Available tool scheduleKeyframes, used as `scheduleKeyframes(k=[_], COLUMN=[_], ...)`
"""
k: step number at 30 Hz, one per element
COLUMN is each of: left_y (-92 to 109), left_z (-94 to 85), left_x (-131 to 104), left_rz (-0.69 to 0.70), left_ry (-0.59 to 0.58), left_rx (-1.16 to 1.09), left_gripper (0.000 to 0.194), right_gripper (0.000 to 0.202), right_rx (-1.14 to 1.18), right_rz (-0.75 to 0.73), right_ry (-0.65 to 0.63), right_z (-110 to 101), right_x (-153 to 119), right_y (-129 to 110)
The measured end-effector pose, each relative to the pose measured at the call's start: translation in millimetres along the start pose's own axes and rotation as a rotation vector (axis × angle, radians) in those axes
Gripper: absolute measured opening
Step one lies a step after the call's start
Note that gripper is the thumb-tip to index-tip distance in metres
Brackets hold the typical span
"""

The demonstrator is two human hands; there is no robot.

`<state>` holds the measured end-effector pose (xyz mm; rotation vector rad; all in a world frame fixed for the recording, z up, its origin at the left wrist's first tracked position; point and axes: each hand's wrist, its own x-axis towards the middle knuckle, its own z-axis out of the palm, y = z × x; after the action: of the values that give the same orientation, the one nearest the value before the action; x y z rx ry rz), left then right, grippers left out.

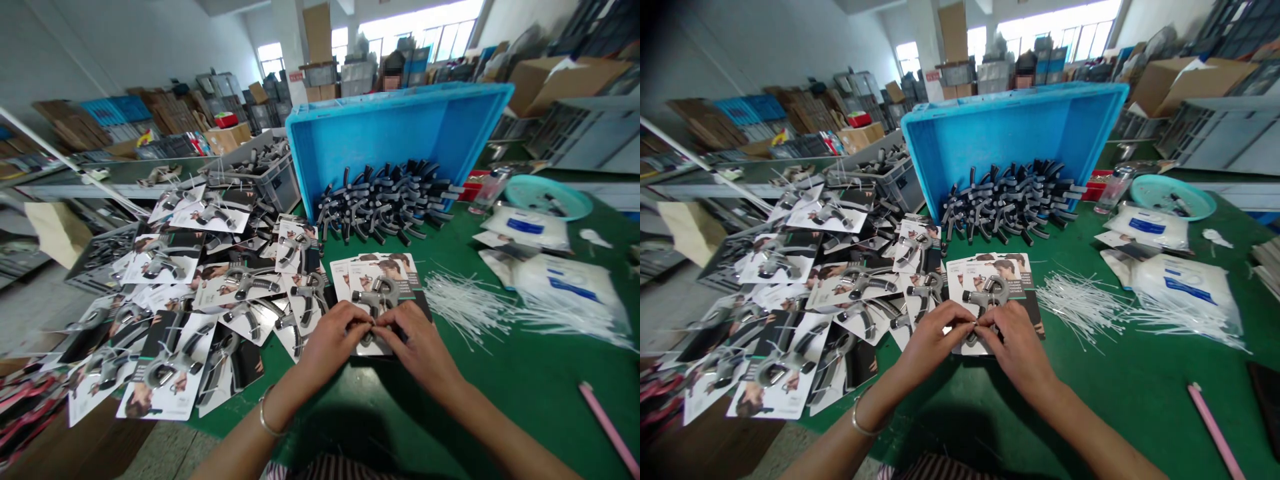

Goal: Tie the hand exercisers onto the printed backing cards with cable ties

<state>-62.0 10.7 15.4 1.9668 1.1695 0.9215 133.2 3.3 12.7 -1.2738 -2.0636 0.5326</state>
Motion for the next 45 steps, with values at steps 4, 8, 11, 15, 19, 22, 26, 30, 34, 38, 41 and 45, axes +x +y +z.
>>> scheduleKeyframes(k=[4,8,11,15,19,22,26,30,34,38,41,45], left_y=[-7,-7,-4,-2,-1,0,-3,-5,-1,0,-3,-6], left_z=[5.0,4.5,2.8,2.5,3.7,1.6,-4.6,-6.9,-5.7,-7.5,-10.1,-11.3], left_x=[-1,-2,-1,-1,-2,-1,-1,-1,0,1,0,0], left_rz=[-0.043,-0.030,-0.011,0.000,0.022,0.030,0.025,0.021,0.039,0.056,0.042,0.027], left_ry=[0.028,0.035,0.007,-0.014,-0.038,-0.059,-0.030,-0.025,-0.076,-0.102,-0.089,-0.064], left_rx=[-0.077,-0.092,-0.072,-0.046,-0.018,-0.006,-0.022,-0.010,0.015,0.021,0.006,0.014], left_gripper=[0.004,0.005,0.005,0.006,0.006,0.007,0.006,0.006,0.007,0.007,0.007,0.007], right_gripper=[0.008,0.012,0.016,0.016,0.019,0.020,0.017,0.018,0.018,0.018,0.017,0.018], right_rx=[-0.079,-0.171,-0.224,-0.291,-0.326,-0.319,-0.311,-0.332,-0.343,-0.323,-0.323,-0.328], right_rz=[-0.064,-0.131,-0.169,-0.212,-0.243,-0.269,-0.290,-0.298,-0.284,-0.281,-0.284,-0.296], right_ry=[-0.034,-0.110,-0.126,-0.143,-0.153,-0.157,-0.153,-0.161,-0.188,-0.208,-0.198,-0.183], right_z=[-9,-17,-18,-18,-18,-19,-22,-22,-19,-18,-19,-20], right_x=[-6,-6,-1,5,8,10,12,12,14,16,16,16], right_y=[6,7,3,-2,-6,-7,-5,-5,-7,-6,-4,-4])
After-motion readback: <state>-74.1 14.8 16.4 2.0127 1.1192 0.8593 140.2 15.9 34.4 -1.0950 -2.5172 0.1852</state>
